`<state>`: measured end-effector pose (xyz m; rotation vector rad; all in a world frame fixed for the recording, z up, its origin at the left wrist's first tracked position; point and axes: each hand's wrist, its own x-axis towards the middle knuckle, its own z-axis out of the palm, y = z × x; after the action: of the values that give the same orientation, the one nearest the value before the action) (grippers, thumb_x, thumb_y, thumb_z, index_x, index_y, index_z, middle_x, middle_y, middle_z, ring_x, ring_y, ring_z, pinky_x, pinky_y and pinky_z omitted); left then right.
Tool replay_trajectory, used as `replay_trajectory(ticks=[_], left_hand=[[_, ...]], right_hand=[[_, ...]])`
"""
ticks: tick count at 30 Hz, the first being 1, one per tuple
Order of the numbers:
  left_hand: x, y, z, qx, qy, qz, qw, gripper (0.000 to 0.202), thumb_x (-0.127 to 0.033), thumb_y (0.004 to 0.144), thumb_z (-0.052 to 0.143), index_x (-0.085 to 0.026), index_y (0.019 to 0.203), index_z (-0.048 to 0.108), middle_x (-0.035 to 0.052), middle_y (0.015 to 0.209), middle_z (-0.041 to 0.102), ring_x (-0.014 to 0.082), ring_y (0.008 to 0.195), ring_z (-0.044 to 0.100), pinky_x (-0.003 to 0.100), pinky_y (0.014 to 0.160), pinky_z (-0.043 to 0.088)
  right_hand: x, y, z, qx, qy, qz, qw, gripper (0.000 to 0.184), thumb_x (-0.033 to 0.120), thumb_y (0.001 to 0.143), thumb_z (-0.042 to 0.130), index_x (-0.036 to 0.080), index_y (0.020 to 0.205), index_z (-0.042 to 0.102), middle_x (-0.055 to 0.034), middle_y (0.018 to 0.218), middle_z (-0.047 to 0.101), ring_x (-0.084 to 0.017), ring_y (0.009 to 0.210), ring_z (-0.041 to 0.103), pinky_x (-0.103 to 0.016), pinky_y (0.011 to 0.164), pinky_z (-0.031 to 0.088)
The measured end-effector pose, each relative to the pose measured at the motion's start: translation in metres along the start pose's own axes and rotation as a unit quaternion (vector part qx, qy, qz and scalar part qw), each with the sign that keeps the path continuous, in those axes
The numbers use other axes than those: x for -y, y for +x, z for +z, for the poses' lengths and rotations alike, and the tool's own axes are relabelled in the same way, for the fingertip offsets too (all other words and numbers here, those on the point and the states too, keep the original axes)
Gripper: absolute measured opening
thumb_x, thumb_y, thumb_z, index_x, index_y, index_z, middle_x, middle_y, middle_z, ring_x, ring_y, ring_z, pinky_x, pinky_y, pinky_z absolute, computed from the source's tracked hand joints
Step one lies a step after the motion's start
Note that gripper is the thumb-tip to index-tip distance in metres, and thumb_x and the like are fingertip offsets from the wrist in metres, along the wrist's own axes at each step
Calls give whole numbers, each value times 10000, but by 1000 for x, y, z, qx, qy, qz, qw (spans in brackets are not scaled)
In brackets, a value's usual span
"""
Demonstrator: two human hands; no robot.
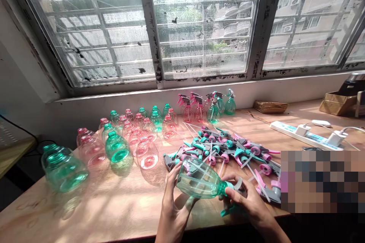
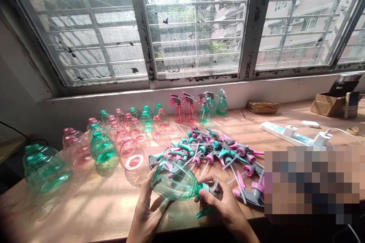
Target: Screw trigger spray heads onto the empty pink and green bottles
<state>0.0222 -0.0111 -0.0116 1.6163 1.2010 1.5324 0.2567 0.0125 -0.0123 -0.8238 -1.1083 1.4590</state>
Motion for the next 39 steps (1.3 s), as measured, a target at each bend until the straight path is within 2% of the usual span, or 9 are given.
replay_trajectory(ticks=[5, 11, 17, 22, 24, 27, 30, 34, 39], left_hand=[[-5, -1, -1, -2, 25, -5, 1000, 824, -426, 837, 885, -387, 1550, 474, 66, 1635, 490, 400, 1569, 374, 585, 1306, 302], [1, 0, 1, 6, -32, -56, 998, 704, -457, 920, 790, -376, 1548, 481, 75, 1634, 493, 394, 1514, 467, 570, 1253, 403], [2, 2, 4, -10, -34, -22, 999, 613, -459, 956, 744, -383, 1524, 529, 67, 1617, 524, 383, 1534, 445, 535, 1224, 452], [-3, -1, 4, -13, -26, -35, 999, 739, -495, 885, 816, -339, 1539, 509, 100, 1605, 538, 395, 1509, 474, 526, 1188, 500], [-6, -1, 4, -15, -40, -45, 998, 683, -515, 904, 792, -334, 1511, 536, 103, 1613, 529, 390, 1515, 469, 492, 1132, 557], [-8, -1, 3, -17, -66, -41, 997, 560, -514, 944, 750, -358, 1456, 586, 74, 1676, 466, 371, 1559, 411, 423, 1068, 608], [-4, 1, 2, -1, -44, -6, 999, 540, -445, 983, 727, -439, 1493, 551, 18, 1713, 419, 323, 1602, 347, 396, 1144, 553], [0, 2, 0, 8, -2, 51, 999, 541, -356, 1016, 694, -472, 1517, 525, 2, 1679, 469, 306, 1589, 377, 460, 1273, 407], [2, -1, 0, 10, 5, 4, 1000, 726, -387, 927, 806, -468, 1555, 451, 36, 1653, 489, 371, 1564, 405, 572, 1256, 411]], right_hand=[[1, -1, 1, 1, 7, 2, 1000, 485, 563, 734, 938, 227, 989, 699, -5, 644, 780, -218, 589, 736, -316, 587, 602], [-2, 0, 0, -9, 8, -1, 1000, 471, 506, 749, 950, 204, 1013, 703, -27, 675, 815, -207, 585, 737, -313, 592, 588], [-5, 2, -4, 5, 16, -10, 1000, 461, 520, 785, 928, 204, 1019, 688, -20, 681, 814, -180, 564, 731, -280, 579, 576], [-3, 1, -1, 0, 18, -17, 1000, 450, 518, 775, 933, 210, 1009, 704, -11, 692, 798, -185, 560, 724, -302, 573, 607], [-2, 1, 0, -2, 19, -20, 1000, 448, 518, 765, 939, 213, 1004, 715, -9, 706, 794, -187, 568, 726, -305, 570, 614], [-1, 2, 1, 0, 19, -18, 1000, 444, 531, 773, 931, 211, 999, 721, 5, 636, 773, -185, 571, 723, -284, 575, 606], [0, 2, 0, -6, 17, -26, 1000, 424, 541, 803, 906, 208, 983, 716, 11, 586, 760, -171, 569, 709, -262, 591, 593], [0, 2, -1, -9, 18, -35, 999, 416, 540, 817, 895, 210, 978, 700, 1, 640, 782, -178, 598, 733, -258, 595, 589], [-3, 1, -1, 2, 3, -33, 999, 412, 517, 809, 911, 212, 995, 706, 13, 589, 763, -200, 602, 746, -288, 612, 592]])
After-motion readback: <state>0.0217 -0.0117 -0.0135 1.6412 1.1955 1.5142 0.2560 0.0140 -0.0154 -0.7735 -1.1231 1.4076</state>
